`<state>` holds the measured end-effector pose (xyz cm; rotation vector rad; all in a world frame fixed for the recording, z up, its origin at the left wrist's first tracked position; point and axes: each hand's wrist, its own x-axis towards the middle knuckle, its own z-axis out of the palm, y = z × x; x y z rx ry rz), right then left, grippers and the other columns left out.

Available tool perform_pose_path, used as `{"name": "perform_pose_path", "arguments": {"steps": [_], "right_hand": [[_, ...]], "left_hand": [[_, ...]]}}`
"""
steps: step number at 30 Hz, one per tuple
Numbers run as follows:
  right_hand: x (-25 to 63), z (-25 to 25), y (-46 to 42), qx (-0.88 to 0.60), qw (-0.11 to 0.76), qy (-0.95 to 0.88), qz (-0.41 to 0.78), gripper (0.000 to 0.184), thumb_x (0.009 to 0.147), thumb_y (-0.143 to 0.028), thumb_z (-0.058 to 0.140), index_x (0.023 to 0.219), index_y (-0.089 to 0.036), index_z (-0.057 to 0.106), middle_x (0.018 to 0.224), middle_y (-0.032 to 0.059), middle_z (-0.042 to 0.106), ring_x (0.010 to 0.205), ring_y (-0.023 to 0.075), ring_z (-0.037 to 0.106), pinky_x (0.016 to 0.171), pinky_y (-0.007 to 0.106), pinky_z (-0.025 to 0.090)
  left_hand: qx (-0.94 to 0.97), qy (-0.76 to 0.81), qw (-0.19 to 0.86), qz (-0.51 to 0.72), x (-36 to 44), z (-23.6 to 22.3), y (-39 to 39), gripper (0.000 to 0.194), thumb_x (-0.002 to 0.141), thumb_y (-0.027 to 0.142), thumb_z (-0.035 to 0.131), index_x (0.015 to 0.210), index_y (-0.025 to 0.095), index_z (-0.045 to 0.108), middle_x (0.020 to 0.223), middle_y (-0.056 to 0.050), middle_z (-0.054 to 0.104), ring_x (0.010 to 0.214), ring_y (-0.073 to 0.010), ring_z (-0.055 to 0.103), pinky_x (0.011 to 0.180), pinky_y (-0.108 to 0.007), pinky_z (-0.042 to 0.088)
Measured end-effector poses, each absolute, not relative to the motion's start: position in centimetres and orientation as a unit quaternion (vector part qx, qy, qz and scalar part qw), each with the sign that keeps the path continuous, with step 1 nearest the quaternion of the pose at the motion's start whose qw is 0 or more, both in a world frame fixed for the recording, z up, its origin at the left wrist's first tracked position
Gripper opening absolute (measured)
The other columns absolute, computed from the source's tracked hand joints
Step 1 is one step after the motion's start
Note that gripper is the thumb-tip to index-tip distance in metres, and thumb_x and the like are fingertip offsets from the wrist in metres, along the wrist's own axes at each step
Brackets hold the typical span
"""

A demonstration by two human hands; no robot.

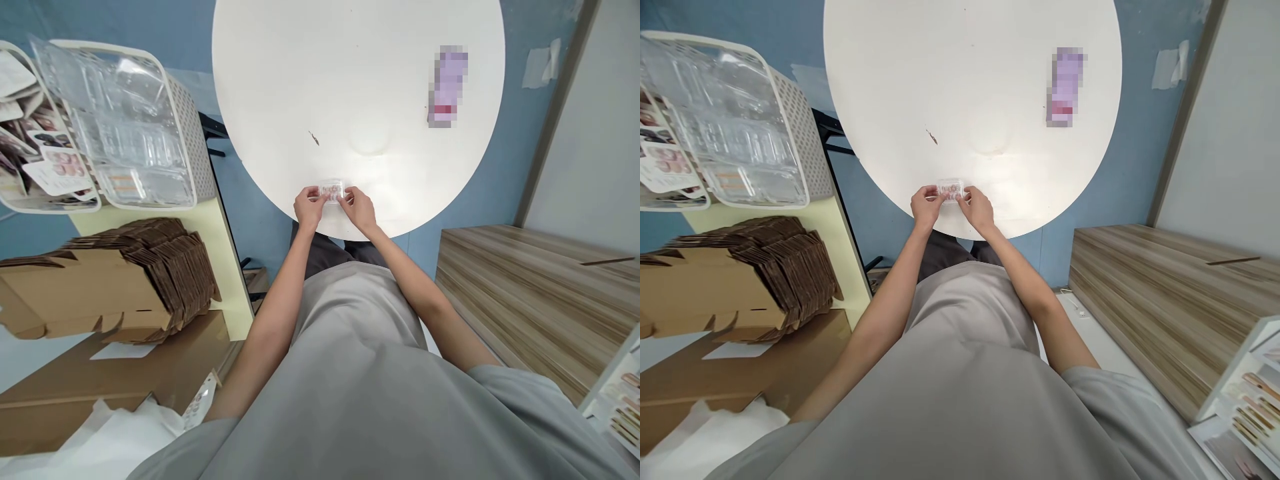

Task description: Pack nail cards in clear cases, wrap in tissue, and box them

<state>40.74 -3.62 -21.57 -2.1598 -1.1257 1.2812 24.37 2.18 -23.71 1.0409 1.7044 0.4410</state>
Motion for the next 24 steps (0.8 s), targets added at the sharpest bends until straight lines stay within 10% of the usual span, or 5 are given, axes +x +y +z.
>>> {"name": "perform_pose_path", "arguments": {"steps": [24], "right_hand": [[42.0, -24.4, -3.6, -0.769, 0.206, -0.373, 0.477, 0.031, 0.103, -0.055, 0.073, 0.110, -0.027, 0.062, 0.096, 0.0046, 0.075, 0.094, 0.0259, 0.070, 0.090, 0.040, 0.058]], "left_hand": [[0.498, 0.745, 0.413, 0.164, 25.0, -23.1, 0.8, 0.006, 0.097, 0.020, 0.072, 0.096, 0.023, 0.068, 0.109, -0.008, 0.074, 0.105, -0.0251, 0.073, 0.109, -0.041, 0.055]]}}
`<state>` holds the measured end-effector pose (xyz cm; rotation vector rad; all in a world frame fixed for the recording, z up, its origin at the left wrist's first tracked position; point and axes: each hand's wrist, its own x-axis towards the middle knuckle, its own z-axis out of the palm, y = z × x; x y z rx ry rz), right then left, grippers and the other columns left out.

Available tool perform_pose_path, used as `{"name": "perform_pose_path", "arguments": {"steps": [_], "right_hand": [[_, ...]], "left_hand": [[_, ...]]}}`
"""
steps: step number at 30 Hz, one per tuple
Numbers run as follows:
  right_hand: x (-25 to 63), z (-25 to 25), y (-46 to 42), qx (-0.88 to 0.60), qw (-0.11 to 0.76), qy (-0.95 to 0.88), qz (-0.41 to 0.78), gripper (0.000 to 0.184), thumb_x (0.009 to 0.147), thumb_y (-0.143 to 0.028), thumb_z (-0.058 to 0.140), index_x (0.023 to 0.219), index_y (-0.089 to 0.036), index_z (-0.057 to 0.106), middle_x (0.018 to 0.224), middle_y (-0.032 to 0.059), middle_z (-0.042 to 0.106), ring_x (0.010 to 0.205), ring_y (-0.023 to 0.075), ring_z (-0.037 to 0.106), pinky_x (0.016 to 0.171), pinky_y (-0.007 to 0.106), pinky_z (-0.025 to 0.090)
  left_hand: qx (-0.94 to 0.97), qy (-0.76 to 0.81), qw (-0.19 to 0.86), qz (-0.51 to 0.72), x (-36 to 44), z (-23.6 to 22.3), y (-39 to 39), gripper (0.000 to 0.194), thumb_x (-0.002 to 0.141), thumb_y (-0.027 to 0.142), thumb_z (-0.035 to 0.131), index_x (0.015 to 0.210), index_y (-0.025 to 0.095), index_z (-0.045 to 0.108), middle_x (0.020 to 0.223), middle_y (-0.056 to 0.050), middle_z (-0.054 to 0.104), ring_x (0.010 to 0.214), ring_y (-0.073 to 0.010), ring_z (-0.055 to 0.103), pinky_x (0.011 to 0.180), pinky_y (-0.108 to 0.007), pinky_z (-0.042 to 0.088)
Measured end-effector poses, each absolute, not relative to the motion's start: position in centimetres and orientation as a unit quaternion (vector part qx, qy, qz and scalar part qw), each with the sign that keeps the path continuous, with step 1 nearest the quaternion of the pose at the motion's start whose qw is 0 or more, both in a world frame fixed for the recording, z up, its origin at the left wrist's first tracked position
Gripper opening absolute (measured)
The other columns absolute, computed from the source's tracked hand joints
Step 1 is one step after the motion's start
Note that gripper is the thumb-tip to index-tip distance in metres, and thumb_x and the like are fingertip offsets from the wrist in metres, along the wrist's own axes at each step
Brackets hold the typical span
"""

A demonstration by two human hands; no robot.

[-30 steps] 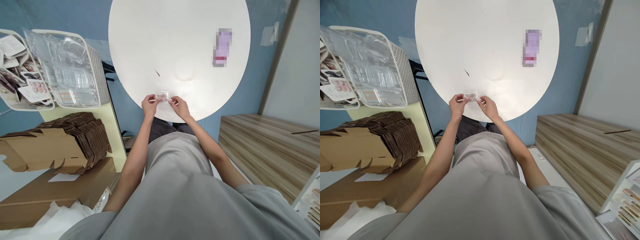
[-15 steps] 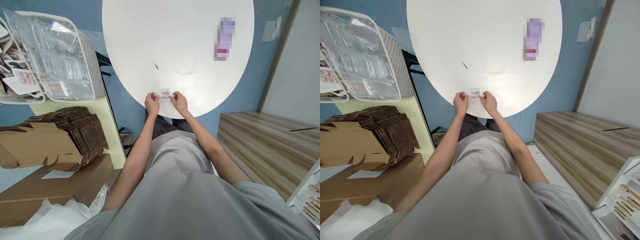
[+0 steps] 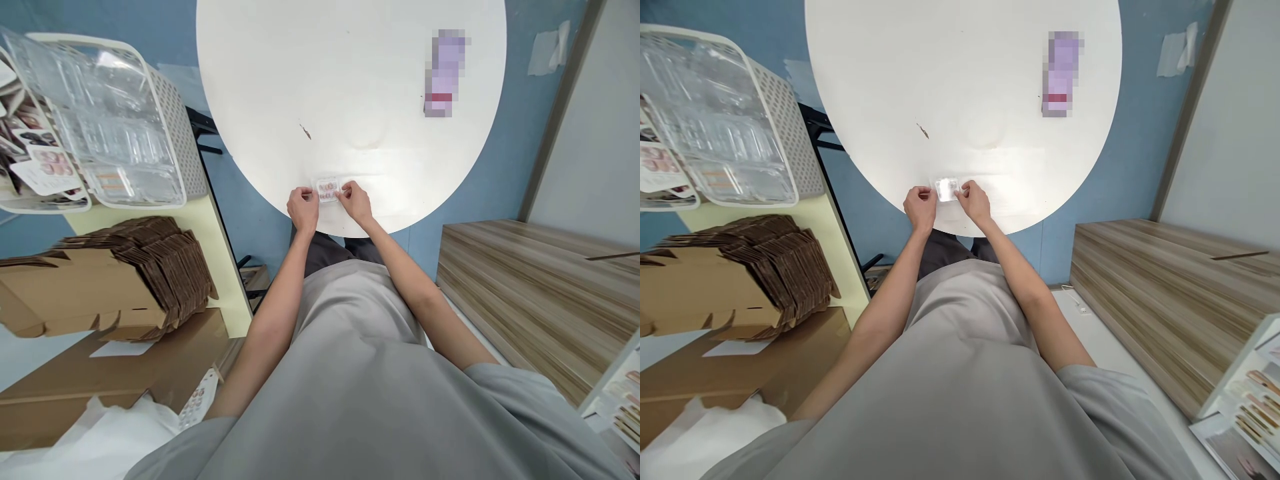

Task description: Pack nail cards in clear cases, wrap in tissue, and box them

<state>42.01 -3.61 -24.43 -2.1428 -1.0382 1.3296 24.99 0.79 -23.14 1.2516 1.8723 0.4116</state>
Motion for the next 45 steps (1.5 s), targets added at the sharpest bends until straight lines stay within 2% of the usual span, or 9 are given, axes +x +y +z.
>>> {"name": "perform_pose_path", "arguments": {"steps": [6, 12, 15, 18, 23, 28, 34, 40, 45], "right_hand": [[42.7, -23.2, -3.9, -0.759, 0.203, -0.397, 0.474, 0.025, 0.107, -0.050, 0.068, 0.106, -0.025, 0.065, 0.107, 0.0079, 0.078, 0.096, 0.0252, 0.071, 0.095, 0.041, 0.058], [43.6, -19.8, -4.8, -0.722, 0.292, -0.386, 0.494, 0.054, 0.110, -0.075, 0.053, 0.110, -0.024, 0.072, 0.123, 0.0111, 0.082, 0.104, 0.0260, 0.076, 0.097, 0.040, 0.061], [44.2, -19.3, -5.4, -0.733, 0.311, -0.353, 0.491, 0.061, 0.102, -0.083, 0.061, 0.117, -0.025, 0.073, 0.127, 0.0116, 0.082, 0.107, 0.0268, 0.078, 0.096, 0.041, 0.062], [44.9, -19.9, -5.7, -0.763, 0.295, -0.336, 0.467, 0.051, 0.099, -0.072, 0.073, 0.116, -0.024, 0.074, 0.125, 0.0122, 0.082, 0.100, 0.0262, 0.079, 0.097, 0.042, 0.062], [46.0, -21.4, -5.8, -0.791, 0.267, -0.336, 0.435, 0.024, 0.109, -0.041, 0.060, 0.104, -0.022, 0.073, 0.113, 0.0103, 0.084, 0.095, 0.0254, 0.077, 0.096, 0.041, 0.059], [46.0, -22.6, -5.7, -0.814, 0.231, -0.329, 0.419, 0.020, 0.108, -0.033, 0.057, 0.100, -0.022, 0.072, 0.109, 0.0095, 0.083, 0.098, 0.0261, 0.074, 0.096, 0.041, 0.057], [45.1, -24.0, -5.6, -0.858, 0.194, -0.302, 0.366, 0.007, 0.104, -0.029, 0.064, 0.105, -0.023, 0.067, 0.113, 0.0096, 0.076, 0.103, 0.0260, 0.069, 0.098, 0.041, 0.055], [45.1, -24.3, -6.0, -0.835, 0.208, -0.347, 0.373, 0.017, 0.106, -0.022, 0.054, 0.112, -0.023, 0.070, 0.119, 0.0095, 0.070, 0.104, 0.0239, 0.069, 0.098, 0.039, 0.057], [46.4, -24.5, -6.1, -0.799, 0.200, -0.388, 0.414, 0.028, 0.108, -0.021, 0.052, 0.120, -0.020, 0.077, 0.126, 0.0144, 0.076, 0.109, 0.0276, 0.074, 0.106, 0.044, 0.060]], "left_hand": [[0.477, 0.706, 0.480, 0.207, 26.6, -20.4, 0.1, 0.041, 0.096, 0.018, 0.074, 0.136, 0.022, 0.067, 0.109, -0.006, 0.078, 0.107, -0.0234, 0.076, 0.100, -0.034, 0.059], [0.522, 0.611, 0.554, 0.220, 29.1, -20.0, -0.6, 0.036, 0.101, 0.031, 0.075, 0.136, 0.021, 0.073, 0.116, -0.010, 0.078, 0.109, -0.0249, 0.075, 0.097, -0.036, 0.065], [0.515, 0.571, 0.599, 0.222, 29.8, -20.9, -0.7, 0.034, 0.105, 0.034, 0.070, 0.137, 0.023, 0.073, 0.126, -0.012, 0.077, 0.110, -0.0237, 0.076, 0.099, -0.037, 0.066], [0.499, 0.556, 0.632, 0.205, 29.9, -22.2, -0.5, 0.033, 0.107, 0.032, 0.066, 0.138, 0.023, 0.073, 0.132, -0.014, 0.076, 0.106, -0.0225, 0.078, 0.103, -0.041, 0.067], [0.520, 0.633, 0.557, 0.139, 29.5, -23.5, 0.0, 0.039, 0.100, 0.019, 0.071, 0.139, 0.022, 0.072, 0.140, -0.016, 0.073, 0.113, -0.0259, 0.077, 0.112, -0.045, 0.063], [0.511, 0.679, 0.519, 0.090, 30.0, -24.3, 0.4, 0.042, 0.097, 0.014, 0.071, 0.139, 0.018, 0.070, 0.140, -0.017, 0.072, 0.114, -0.0271, 0.078, 0.117, -0.047, 0.059], [0.490, 0.695, 0.514, 0.110, 30.3, -24.6, 0.6, 0.031, 0.097, 0.018, 0.073, 0.129, 0.019, 0.073, 0.132, -0.015, 0.075, 0.112, -0.0258, 0.077, 0.116, -0.046, 0.059], [0.489, 0.671, 0.542, 0.131, 30.2, -22.9, 0.6, 0.028, 0.095, 0.021, 0.077, 0.122, 0.021, 0.073, 0.117, -0.010, 0.077, 0.101, -0.0234, 0.075, 0.105, -0.043, 0.063], [0.528, 0.645, 0.535, 0.136, 31.8, -21.0, -0.5, 0.033, 0.092, 0.019, 0.081, 0.123, 0.024, 0.072, 0.117, -0.008, 0.073, 0.097, -0.0216, 0.073, 0.099, -0.040, 0.063]]}}
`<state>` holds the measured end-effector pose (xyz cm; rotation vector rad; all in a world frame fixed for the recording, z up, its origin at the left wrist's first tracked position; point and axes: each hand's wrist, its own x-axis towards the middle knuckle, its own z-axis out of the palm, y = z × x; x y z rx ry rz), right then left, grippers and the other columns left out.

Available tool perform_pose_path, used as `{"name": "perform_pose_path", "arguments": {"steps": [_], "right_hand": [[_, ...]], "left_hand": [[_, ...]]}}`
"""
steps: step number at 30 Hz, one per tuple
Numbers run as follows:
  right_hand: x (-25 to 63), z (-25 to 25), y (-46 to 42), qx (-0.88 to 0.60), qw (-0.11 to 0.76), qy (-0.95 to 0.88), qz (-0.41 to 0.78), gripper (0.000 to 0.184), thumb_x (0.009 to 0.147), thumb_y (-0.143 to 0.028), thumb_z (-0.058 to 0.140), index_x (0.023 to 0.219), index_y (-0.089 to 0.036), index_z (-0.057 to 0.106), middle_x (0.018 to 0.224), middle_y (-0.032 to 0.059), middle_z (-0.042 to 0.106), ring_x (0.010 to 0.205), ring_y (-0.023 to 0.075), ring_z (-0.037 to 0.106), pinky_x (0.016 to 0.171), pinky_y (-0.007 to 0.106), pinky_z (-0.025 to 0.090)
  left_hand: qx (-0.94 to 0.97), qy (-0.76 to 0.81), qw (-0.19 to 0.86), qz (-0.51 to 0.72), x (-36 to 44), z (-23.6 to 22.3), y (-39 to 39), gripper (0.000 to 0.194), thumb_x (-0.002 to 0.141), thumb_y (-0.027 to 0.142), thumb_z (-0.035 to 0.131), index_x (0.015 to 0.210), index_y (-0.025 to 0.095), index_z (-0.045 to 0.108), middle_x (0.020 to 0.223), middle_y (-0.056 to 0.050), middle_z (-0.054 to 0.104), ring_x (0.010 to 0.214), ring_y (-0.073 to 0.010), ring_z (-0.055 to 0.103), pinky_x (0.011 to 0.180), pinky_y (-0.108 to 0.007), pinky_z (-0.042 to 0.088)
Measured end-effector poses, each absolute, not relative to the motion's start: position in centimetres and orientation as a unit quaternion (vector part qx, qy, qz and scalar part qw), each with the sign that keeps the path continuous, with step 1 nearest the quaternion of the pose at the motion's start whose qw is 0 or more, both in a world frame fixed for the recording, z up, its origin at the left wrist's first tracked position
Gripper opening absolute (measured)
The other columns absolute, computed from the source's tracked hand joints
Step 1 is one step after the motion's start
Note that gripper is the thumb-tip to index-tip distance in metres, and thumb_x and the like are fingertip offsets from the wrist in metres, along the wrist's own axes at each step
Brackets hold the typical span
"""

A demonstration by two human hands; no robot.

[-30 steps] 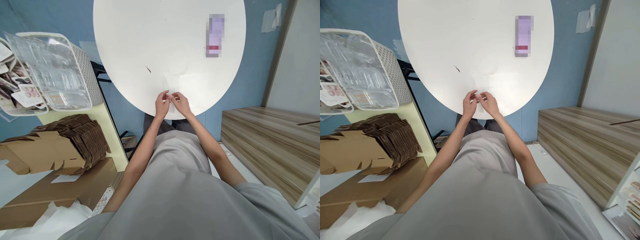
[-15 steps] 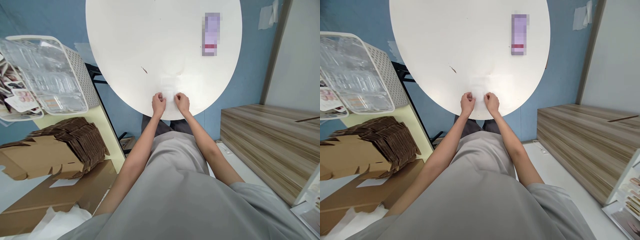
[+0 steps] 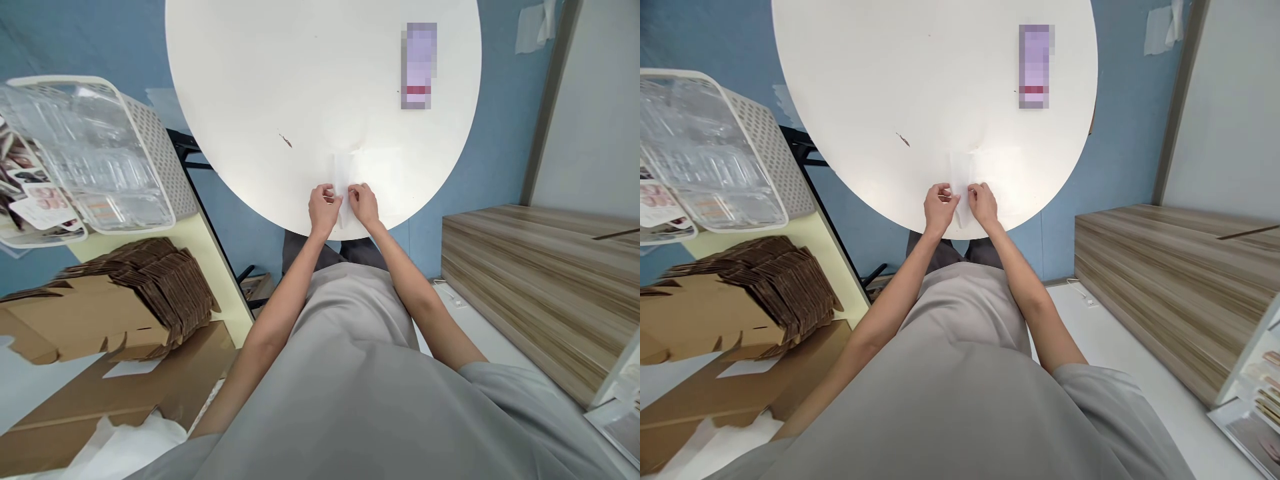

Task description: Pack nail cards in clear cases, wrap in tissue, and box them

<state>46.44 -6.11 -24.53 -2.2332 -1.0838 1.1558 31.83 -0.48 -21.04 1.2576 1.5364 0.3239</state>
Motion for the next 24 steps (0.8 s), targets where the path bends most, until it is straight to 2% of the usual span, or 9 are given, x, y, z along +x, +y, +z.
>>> {"name": "perform_pose_path", "arguments": {"steps": [4, 6, 9, 13, 16, 20, 24], "right_hand": [[48.3, -24.1, -6.8, -0.776, 0.201, -0.374, 0.466, 0.039, 0.105, -0.025, 0.061, 0.141, -0.016, 0.074, 0.126, 0.0162, 0.083, 0.114, 0.0316, 0.079, 0.111, 0.049, 0.061], [49.2, -23.7, -7.5, -0.772, 0.228, -0.364, 0.469, 0.043, 0.104, -0.027, 0.062, 0.144, -0.016, 0.073, 0.132, 0.0160, 0.083, 0.112, 0.0306, 0.081, 0.111, 0.049, 0.062], [50.2, -23.0, -8.6, -0.759, 0.290, -0.335, 0.477, 0.036, 0.107, -0.039, 0.060, 0.132, -0.021, 0.078, 0.134, 0.0132, 0.083, 0.107, 0.0275, 0.083, 0.107, 0.048, 0.065], [50.6, -22.8, -9.4, -0.776, 0.323, -0.291, 0.457, 0.040, 0.104, -0.056, 0.066, 0.121, -0.022, 0.080, 0.126, 0.0129, 0.085, 0.112, 0.0297, 0.081, 0.109, 0.049, 0.064], [50.3, -23.1, -9.6, -0.822, 0.294, -0.254, 0.416, 0.039, 0.103, -0.054, 0.069, 0.118, -0.020, 0.081, 0.123, 0.0150, 0.084, 0.112, 0.0307, 0.080, 0.112, 0.050, 0.061], [49.8, -23.8, -9.4, -0.853, 0.289, -0.210, 0.380, 0.032, 0.104, -0.046, 0.069, 0.115, -0.019, 0.081, 0.122, 0.0145, 0.082, 0.105, 0.0258, 0.077, 0.110, 0.047, 0.061], [49.7, -24.5, -9.3, -0.848, 0.307, -0.181, 0.392, 0.028, 0.102, -0.046, 0.072, 0.111, -0.020, 0.080, 0.119, 0.0118, 0.082, 0.104, 0.0235, 0.075, 0.106, 0.042, 0.062]], "left_hand": [[0.559, 0.629, 0.526, 0.124, 34.0, -20.3, -1.2, 0.034, 0.094, 0.019, 0.081, 0.125, 0.025, 0.069, 0.124, -0.009, 0.071, 0.093, -0.0205, 0.072, 0.096, -0.039, 0.062], [0.570, 0.622, 0.525, 0.116, 35.1, -20.3, -1.4, 0.034, 0.094, 0.022, 0.083, 0.125, 0.026, 0.067, 0.126, -0.008, 0.071, 0.091, -0.0197, 0.072, 0.098, -0.040, 0.062], [0.585, 0.613, 0.520, 0.101, 36.6, -20.6, -1.5, 0.036, 0.094, 0.022, 0.085, 0.124, 0.027, 0.065, 0.129, -0.008, 0.070, 0.092, -0.0199, 0.072, 0.100, -0.041, 0.061], [0.605, 0.600, 0.516, 0.087, 38.0, -21.1, -2.0, 0.037, 0.095, 0.021, 0.084, 0.125, 0.028, 0.064, 0.134, -0.011, 0.066, 0.117, -0.0259, 0.072, 0.105, -0.042, 0.060], [0.607, 0.576, 0.541, 0.087, 38.2, -21.6, -2.3, 0.039, 0.092, 0.022, 0.085, 0.126, 0.026, 0.066, 0.139, -0.014, 0.063, 0.128, -0.0291, 0.069, 0.113, -0.044, 0.058], [0.587, 0.585, 0.549, 0.104, 37.0, -22.4, -2.1, 0.044, 0.089, 0.015, 0.083, 0.131, 0.024, 0.069, 0.141, -0.015, 0.064, 0.137, -0.0311, 0.067, 0.123, -0.046, 0.053], [0.532, 0.632, 0.557, 0.086, 35.6, -23.4, -1.2, 0.038, 0.094, 0.015, 0.077, 0.132, 0.022, 0.072, 0.140, -0.016, 0.070, 0.127, -0.0286, 0.073, 0.121, -0.047, 0.056]]}}
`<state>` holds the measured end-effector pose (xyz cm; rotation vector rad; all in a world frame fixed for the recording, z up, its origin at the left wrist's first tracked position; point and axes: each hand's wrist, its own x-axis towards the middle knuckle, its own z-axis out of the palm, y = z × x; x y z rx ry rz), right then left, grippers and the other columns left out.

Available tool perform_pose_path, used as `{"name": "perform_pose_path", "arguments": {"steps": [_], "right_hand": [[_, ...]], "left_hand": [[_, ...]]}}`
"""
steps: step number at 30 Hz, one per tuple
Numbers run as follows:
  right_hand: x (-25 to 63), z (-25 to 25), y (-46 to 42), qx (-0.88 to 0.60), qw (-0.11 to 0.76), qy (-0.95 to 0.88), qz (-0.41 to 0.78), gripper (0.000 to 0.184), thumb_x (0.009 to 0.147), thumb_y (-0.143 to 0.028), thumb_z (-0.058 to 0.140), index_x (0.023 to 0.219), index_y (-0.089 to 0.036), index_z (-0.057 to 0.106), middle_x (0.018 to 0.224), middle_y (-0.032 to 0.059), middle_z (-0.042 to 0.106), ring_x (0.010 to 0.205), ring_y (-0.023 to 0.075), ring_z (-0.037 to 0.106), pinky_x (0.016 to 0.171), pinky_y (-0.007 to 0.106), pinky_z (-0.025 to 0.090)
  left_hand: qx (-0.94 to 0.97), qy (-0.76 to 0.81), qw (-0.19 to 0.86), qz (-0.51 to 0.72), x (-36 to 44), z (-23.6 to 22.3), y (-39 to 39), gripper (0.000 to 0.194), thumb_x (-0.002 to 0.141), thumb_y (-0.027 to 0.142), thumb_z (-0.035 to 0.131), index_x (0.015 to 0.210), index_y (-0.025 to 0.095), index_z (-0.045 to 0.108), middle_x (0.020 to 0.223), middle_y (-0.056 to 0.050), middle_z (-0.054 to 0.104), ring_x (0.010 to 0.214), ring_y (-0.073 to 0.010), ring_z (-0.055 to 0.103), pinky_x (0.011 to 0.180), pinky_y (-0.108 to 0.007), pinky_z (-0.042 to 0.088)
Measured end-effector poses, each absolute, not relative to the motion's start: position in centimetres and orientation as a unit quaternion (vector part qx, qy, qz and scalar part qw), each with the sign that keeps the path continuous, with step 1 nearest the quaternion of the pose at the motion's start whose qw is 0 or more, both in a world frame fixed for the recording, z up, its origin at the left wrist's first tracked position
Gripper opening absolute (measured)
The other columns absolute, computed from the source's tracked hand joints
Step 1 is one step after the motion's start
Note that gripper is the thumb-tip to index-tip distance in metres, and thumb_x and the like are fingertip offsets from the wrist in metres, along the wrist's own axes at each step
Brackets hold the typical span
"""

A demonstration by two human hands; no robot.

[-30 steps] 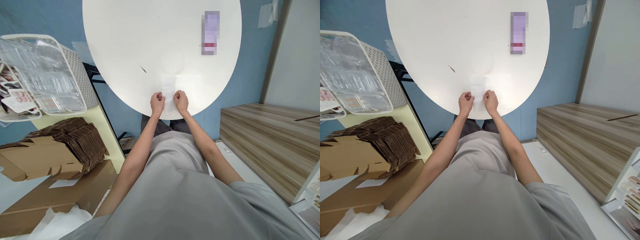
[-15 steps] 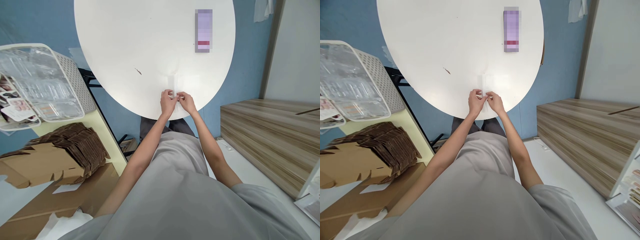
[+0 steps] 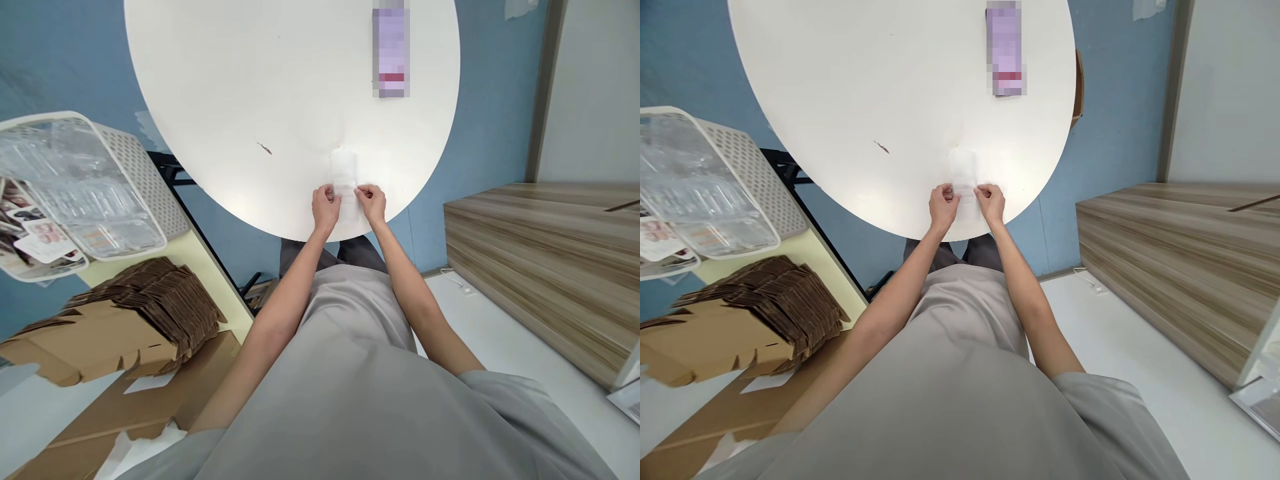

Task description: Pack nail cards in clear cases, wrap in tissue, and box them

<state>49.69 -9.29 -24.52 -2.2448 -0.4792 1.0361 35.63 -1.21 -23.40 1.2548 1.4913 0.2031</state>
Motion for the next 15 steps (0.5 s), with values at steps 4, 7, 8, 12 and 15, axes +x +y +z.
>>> {"name": "perform_pose_path", "arguments": {"steps": [4, 7, 8, 12, 15], "right_hand": [[50.0, -24.9, -9.2, -0.839, 0.312, -0.176, 0.410, 0.022, 0.100, -0.040, 0.073, 0.107, -0.020, 0.077, 0.113, 0.0102, 0.082, 0.105, 0.0235, 0.075, 0.104, 0.041, 0.062], [50.4, -25.0, -9.2, -0.834, 0.328, -0.164, 0.412, 0.016, 0.097, -0.034, 0.071, 0.105, -0.021, 0.075, 0.110, 0.0083, 0.082, 0.101, 0.0222, 0.075, 0.102, 0.040, 0.062], [50.6, -25.1, -9.2, -0.830, 0.335, -0.161, 0.415, 0.014, 0.096, -0.032, 0.071, 0.104, -0.020, 0.075, 0.108, 0.0080, 0.082, 0.100, 0.0218, 0.075, 0.102, 0.040, 0.062], [52.0, -25.3, -9.7, -0.803, 0.360, -0.153, 0.449, 0.016, 0.095, -0.030, 0.071, 0.103, -0.017, 0.078, 0.104, 0.0090, 0.083, 0.098, 0.0225, 0.077, 0.104, 0.044, 0.062], [53.3, -24.6, -11.0, -0.801, 0.390, -0.135, 0.433, 0.023, 0.100, -0.035, 0.069, 0.110, -0.018, 0.079, 0.108, 0.0098, 0.084, 0.102, 0.0232, 0.079, 0.106, 0.046, 0.063]], "left_hand": [[0.492, 0.631, 0.596, 0.072, 35.3, -23.3, -0.5, 0.032, 0.096, 0.016, 0.075, 0.128, 0.017, 0.076, 0.133, -0.017, 0.077, 0.121, -0.0285, 0.076, 0.115, -0.046, 0.059], [0.501, 0.629, 0.589, 0.081, 35.9, -22.2, -0.6, 0.028, 0.097, 0.017, 0.074, 0.125, 0.018, 0.076, 0.128, -0.014, 0.078, 0.119, -0.0279, 0.075, 0.112, -0.045, 0.060], [0.508, 0.626, 0.585, 0.083, 36.3, -21.7, -0.8, 0.027, 0.097, 0.017, 0.074, 0.124, 0.019, 0.075, 0.126, -0.013, 0.078, 0.116, -0.0270, 0.075, 0.110, -0.044, 0.061], [0.537, 0.598, 0.589, 0.085, 38.6, -20.3, -2.0, 0.025, 0.095, 0.019, 0.078, 0.119, 0.022, 0.070, 0.117, -0.010, 0.077, 0.107, -0.0237, 0.074, 0.104, -0.041, 0.061], [0.549, 0.571, 0.606, 0.071, 40.6, -20.2, -3.1, 0.027, 0.096, 0.024, 0.082, 0.119, 0.023, 0.067, 0.115, -0.008, 0.076, 0.100, -0.0222, 0.074, 0.100, -0.039, 0.061]]}}
